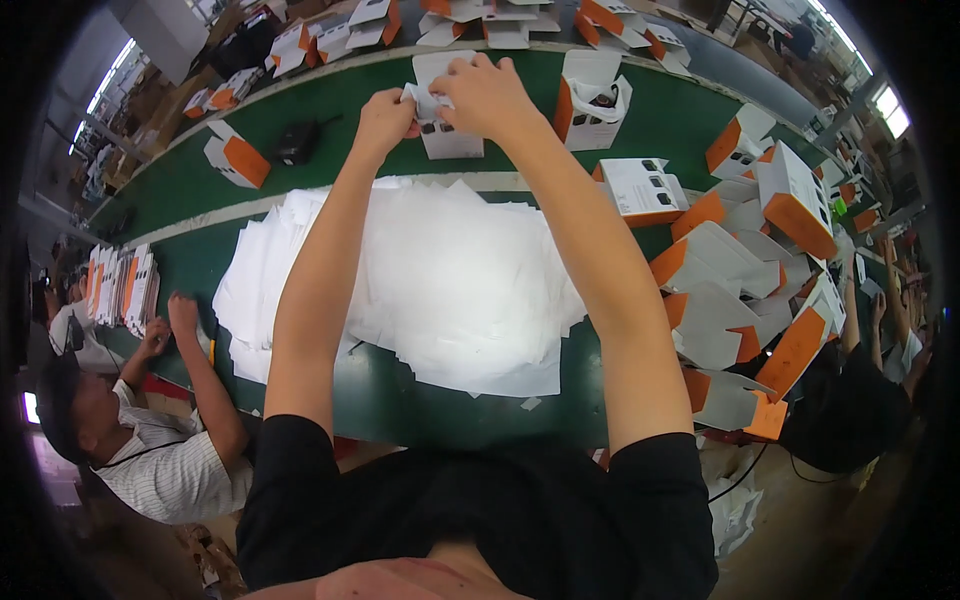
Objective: The person packages small electronic devices by hand, placing them into plastic bags, then inserting them into cardboard boxes along with paper inserts.
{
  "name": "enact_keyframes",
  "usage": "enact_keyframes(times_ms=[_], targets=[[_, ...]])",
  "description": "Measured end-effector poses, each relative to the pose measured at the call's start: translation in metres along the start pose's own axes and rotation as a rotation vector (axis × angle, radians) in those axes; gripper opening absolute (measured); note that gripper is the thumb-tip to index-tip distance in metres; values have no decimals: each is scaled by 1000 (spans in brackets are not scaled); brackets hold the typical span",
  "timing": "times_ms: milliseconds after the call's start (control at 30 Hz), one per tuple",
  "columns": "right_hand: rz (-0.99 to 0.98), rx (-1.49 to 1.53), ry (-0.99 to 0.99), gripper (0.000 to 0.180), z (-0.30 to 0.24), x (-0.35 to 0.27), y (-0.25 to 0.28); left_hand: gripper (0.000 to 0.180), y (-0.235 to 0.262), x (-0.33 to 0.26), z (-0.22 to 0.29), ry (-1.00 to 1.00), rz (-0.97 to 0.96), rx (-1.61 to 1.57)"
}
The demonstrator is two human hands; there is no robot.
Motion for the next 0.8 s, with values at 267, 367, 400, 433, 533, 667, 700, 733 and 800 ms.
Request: enact_keyframes(times_ms=[267, 367, 400, 433, 533, 667, 700, 733, 800], targets=[[71, 189, 60, 28, -4, -9, -11, 26, -21, -18, 2, 60, 1, -209], [-24, 183, -49, 25, 5, 0, -5, 27, -22, -16, 11, -48, -15, -85], [-24, 138, -61, 23, 4, 2, -2, 27, -20, -16, 11, -49, -11, -87], [-29, 92, -79, 22, 8, 2, -4, 27, -23, -17, 15, -89, -23, -42], [-41, 98, -175, 19, 26, 4, -8, 26, -30, -19, 27, -184, -31, 57], [82, 91, -71, 18, 17, 7, -5, 25, -30, -23, 35, -267, -9, 196], [72, 97, -106, 19, 20, 6, -6, 25, -30, -24, 36, -267, -7, 195], [63, 102, -143, 19, 24, 5, -6, 24, -31, -25, 42, -316, 14, 199], [45, 118, -211, 20, 29, 7, -8, 24, -32, -29, 47, -364, 37, 202]])
Point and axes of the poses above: each hand's wrist, its own x-axis towards the middle knuckle, its own y-axis out of the back of the hand, z = x × y, the point moved 7 cm from there along x, towards the middle knuckle, and after that the axes turned 3 degrees about -y, right-handed, at the moved point
